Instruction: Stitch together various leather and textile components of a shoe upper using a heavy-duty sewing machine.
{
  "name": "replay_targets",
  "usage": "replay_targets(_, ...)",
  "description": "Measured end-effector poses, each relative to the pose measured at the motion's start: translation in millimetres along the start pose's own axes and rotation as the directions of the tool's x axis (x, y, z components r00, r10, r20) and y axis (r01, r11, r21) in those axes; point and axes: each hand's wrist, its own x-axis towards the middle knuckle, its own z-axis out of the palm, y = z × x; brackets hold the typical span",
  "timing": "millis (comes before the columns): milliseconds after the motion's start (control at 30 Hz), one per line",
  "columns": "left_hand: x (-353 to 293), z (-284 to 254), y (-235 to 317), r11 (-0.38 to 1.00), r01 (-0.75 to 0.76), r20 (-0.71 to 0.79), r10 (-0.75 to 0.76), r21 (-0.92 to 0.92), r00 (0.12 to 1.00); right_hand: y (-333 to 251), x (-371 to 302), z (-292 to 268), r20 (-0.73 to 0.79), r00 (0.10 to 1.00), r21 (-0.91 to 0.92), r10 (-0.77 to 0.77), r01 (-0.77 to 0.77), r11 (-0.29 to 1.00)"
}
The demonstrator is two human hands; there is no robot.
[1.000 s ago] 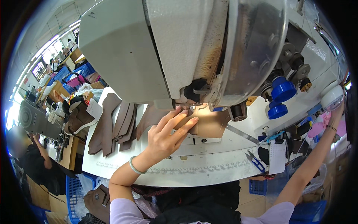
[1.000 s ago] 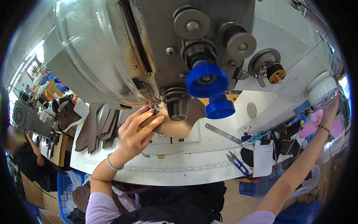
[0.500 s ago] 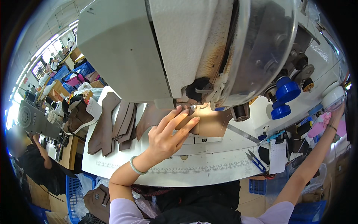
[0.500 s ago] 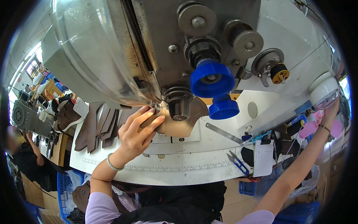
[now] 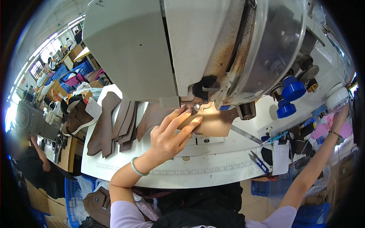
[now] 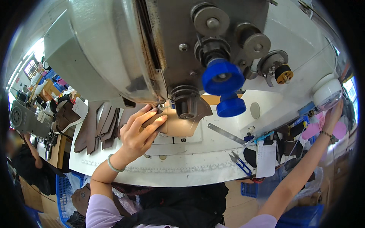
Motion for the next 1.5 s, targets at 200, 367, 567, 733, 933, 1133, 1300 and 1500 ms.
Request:
replay_targets(200, 0.3, 1.4, -0.9, 1.000, -0.004, -0.012, 0.004, -0.023, 1.000, -139.4, -271.6, 157.8, 0.079, 0.895, -0.268, -0.439, 0.443, 0.855)
replay_targets(367, 0.5, 1.6, -3.7, 0.999, -0.040, 0.011, 0.040, 0.020, 0.999, -155.9, -357.6, 267.9, 0.812, 0.308, -0.152, 0.496, -0.709, 0.689)
replay_targets(567, 0.2, 5.3, -5.1, 0.997, -0.053, -0.034, 0.055, 0.058, 0.998, -163.5, -349.2, 294.0, 0.834, 0.115, -0.228, 0.539, -0.818, 0.527)
replay_targets(733, -1.2, 2.6, -6.2, 0.997, -0.056, -0.009, 0.057, 0.052, 0.998, -144.9, -344.5, 289.7, 0.919, 0.058, -0.195, 0.390, -0.792, 0.579)
replay_targets(933, 0.1, 2.1, -5.3, 0.998, -0.057, -0.025, 0.058, 0.042, 0.998, -131.6, -356.4, 286.3, 0.889, 0.043, -0.263, 0.456, -0.767, 0.585)
replay_targets(1133, -1.7, -1.0, -5.1, 1.000, -0.015, 0.007, 0.015, -0.007, 1.000, -141.7, -377.4, 258.0, 0.686, 0.724, -0.070, -0.071, 0.163, 0.984)
replay_targets(1300, -4.2, -3.9, -10.4, 0.984, -0.140, 0.047, 0.136, 0.110, 0.990, -144.7, -414.3, 243.2, 0.806, 0.384, 0.056, -0.451, 0.709, 0.703)
replay_targets(1500, -5.2, -7.5, -9.8, 0.977, -0.185, 0.106, 0.174, 0.105, 0.979, -114.8, -422.4, 273.8, 0.711, 0.305, 0.214, -0.633, 0.764, 0.608)
